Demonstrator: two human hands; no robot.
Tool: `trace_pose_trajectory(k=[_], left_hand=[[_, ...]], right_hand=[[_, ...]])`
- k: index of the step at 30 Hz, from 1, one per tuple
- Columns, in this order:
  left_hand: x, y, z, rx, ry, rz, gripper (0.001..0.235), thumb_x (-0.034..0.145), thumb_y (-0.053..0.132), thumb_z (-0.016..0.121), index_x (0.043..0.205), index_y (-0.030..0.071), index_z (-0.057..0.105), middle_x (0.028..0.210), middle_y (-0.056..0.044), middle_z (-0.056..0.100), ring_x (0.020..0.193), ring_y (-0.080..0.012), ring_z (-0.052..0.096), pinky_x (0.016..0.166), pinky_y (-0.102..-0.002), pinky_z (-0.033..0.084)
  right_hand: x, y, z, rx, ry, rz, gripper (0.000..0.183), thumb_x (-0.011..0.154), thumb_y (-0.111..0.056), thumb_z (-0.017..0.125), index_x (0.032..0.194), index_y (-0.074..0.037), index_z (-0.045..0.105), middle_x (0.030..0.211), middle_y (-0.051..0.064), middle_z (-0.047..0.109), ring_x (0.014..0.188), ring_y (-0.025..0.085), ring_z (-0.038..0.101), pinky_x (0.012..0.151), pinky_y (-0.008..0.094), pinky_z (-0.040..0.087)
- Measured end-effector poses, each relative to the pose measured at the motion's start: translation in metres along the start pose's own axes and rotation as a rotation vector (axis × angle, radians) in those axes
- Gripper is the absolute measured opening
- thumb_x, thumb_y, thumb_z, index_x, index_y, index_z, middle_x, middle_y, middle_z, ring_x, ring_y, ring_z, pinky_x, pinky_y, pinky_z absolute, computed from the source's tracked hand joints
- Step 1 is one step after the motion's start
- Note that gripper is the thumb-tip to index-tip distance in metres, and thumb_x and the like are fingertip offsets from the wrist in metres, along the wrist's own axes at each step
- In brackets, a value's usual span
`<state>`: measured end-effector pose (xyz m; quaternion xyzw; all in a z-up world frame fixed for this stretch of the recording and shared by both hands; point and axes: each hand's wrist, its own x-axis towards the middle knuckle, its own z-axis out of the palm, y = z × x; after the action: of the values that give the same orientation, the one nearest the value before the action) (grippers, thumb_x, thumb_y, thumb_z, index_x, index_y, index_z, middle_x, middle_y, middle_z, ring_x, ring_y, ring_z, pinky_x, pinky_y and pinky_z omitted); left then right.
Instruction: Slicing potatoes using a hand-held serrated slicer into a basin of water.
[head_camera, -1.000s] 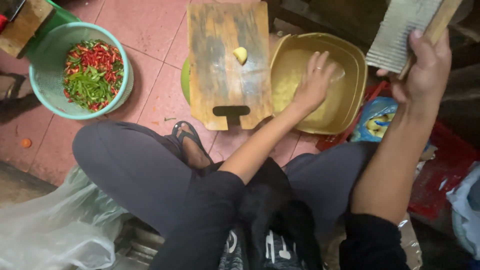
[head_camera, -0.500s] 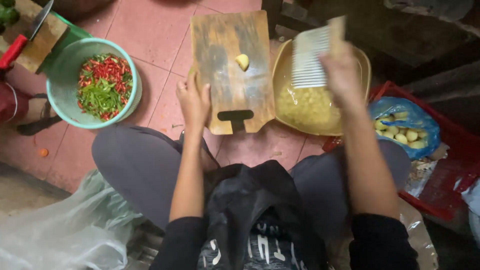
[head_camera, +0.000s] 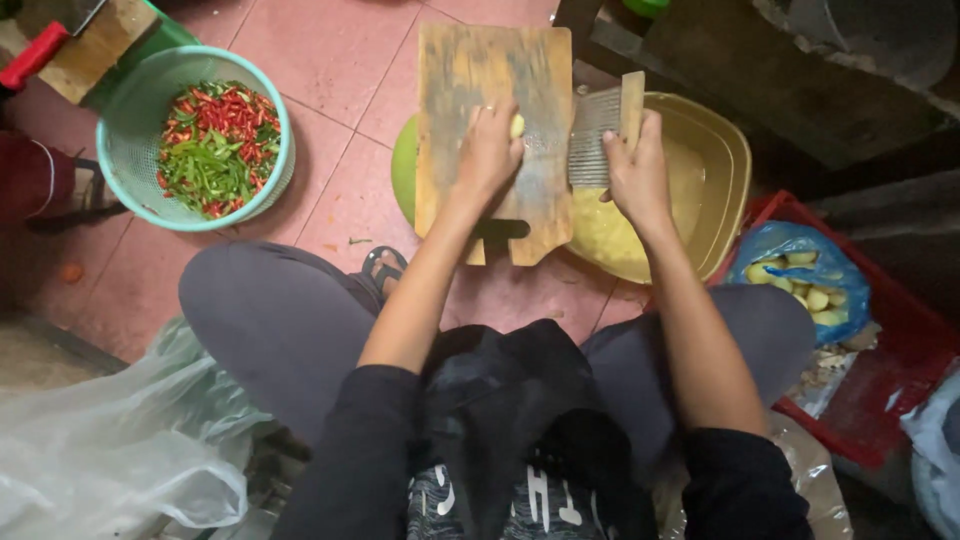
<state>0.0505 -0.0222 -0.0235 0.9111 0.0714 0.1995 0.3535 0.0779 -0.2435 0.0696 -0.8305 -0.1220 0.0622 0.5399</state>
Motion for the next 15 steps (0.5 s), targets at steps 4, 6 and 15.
trace_pose_trajectory(k=[4,6,15], left_hand=[[-0.025,0.006,-0.038,-0.106,0.028,0.109,0.042,0.082,0.005,0.072,0.121,0.005,0.056,0.114,-0.018,0.062,0.112,-0.0403,0.059,0.098,-0.048,0.049],[-0.037,0.015,-0.052,-0.214,-0.009,0.148,0.043,0.079,0.006,0.074,0.117,0.002,0.054,0.110,-0.020,0.060,0.107,-0.0409,0.058,0.093,-0.048,0.049],[-0.035,0.015,-0.059,-0.250,0.078,0.208,0.029,0.082,0.003,0.071,0.109,0.003,0.063,0.113,-0.015,0.063,0.106,-0.0371,0.060,0.094,-0.044,0.052]], right_hand=[[-0.004,-0.020,0.009,-0.022,-0.020,-0.019,0.032,0.107,-0.016,0.058,0.133,-0.006,0.044,0.094,0.011,0.069,0.067,0.017,0.068,0.045,0.032,0.056],[-0.007,-0.026,0.020,-0.049,-0.073,-0.130,0.035,0.108,-0.017,0.057,0.136,-0.006,0.039,0.099,0.017,0.072,0.070,0.028,0.073,0.049,0.040,0.057],[0.015,-0.036,0.070,-0.444,-0.152,-0.328,0.033,0.107,-0.020,0.061,0.131,-0.008,0.042,0.085,0.032,0.068,0.083,0.055,0.066,0.068,0.061,0.050]])
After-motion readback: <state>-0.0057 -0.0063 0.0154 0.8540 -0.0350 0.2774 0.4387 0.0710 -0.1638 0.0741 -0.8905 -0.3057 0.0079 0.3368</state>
